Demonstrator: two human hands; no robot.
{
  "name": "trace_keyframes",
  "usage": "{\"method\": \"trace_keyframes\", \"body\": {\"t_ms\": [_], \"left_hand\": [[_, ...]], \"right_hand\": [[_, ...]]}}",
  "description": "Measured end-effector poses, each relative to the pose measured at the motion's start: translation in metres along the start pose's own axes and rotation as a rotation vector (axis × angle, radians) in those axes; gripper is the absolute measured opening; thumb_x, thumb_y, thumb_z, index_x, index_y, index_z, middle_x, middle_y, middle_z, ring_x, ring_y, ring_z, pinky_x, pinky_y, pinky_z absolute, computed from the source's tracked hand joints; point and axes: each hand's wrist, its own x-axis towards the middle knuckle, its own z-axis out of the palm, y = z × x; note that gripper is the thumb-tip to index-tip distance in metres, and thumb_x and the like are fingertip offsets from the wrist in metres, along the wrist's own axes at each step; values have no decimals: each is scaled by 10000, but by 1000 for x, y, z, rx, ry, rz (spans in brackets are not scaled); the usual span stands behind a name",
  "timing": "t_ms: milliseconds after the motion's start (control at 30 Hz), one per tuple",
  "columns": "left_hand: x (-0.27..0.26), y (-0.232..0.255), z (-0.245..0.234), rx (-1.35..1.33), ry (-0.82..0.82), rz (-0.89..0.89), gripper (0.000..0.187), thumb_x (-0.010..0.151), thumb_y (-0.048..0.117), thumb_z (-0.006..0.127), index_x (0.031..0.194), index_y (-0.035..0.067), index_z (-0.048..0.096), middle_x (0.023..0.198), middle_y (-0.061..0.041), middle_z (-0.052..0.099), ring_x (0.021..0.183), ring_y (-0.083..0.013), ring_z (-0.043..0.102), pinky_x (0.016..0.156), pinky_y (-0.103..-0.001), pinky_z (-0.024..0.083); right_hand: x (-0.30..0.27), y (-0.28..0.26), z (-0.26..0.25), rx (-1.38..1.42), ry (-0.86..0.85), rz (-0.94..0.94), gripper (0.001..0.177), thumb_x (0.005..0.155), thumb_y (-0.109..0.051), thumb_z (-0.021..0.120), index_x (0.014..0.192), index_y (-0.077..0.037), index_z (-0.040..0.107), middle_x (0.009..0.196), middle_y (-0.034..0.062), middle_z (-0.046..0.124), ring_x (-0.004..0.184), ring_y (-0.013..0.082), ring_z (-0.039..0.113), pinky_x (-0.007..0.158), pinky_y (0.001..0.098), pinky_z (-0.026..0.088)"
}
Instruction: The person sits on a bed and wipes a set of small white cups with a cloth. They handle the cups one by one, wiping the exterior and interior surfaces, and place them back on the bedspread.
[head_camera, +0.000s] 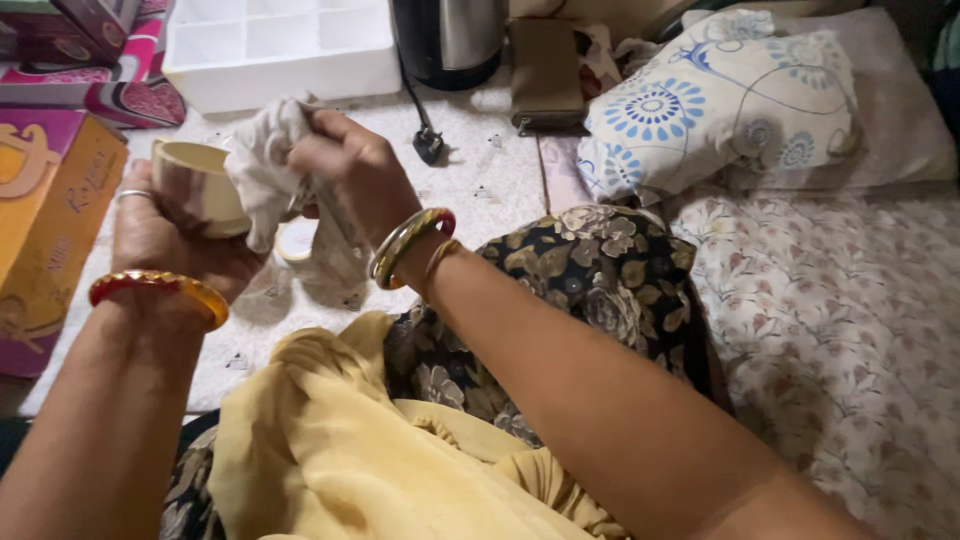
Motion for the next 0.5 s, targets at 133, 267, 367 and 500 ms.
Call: {"method": "trace_keyframes", "body": {"t_ms": [133, 267, 367, 500], "left_hand": [[12, -6, -11, -219, -533, -291, 449, 1115, 376, 460, 1130, -42, 624, 1048, -190, 689, 843, -253, 694, 668, -370, 637], [19, -5, -21, 303, -148, 20, 291, 1053, 389, 526, 1096, 124, 639, 1041, -10, 703, 916, -116, 700, 773, -259, 635], [10, 7, -24, 211, -313, 69, 268, 1079, 293, 593, 1180, 52, 648, 1080, -71, 718, 926, -142, 698, 728, -245, 602], [-9, 8, -12, 143, -217, -110, 507, 1009, 366, 534, 1314, -32, 602, 1195, -134, 709, 1084, -205, 696, 814, -254, 575]], "right_hand": [[-21, -9, 29, -612, -102, -294, 681, 838, -483, 725, 1337, -38, 595, 1107, 114, 717, 934, 195, 728, 805, 331, 632], [-23, -6, 22, -492, -253, -75, 680, 783, -579, 767, 1221, -68, 675, 1020, 60, 793, 878, 152, 803, 821, 339, 690], [-14, 1, 12, -105, -325, 49, 704, 784, -618, 801, 1150, -25, 710, 968, 103, 779, 824, 184, 768, 784, 389, 691], [2, 8, 5, 31, -219, 10, 659, 789, -639, 765, 1094, -61, 678, 906, 21, 726, 789, 131, 743, 759, 357, 678]]}}
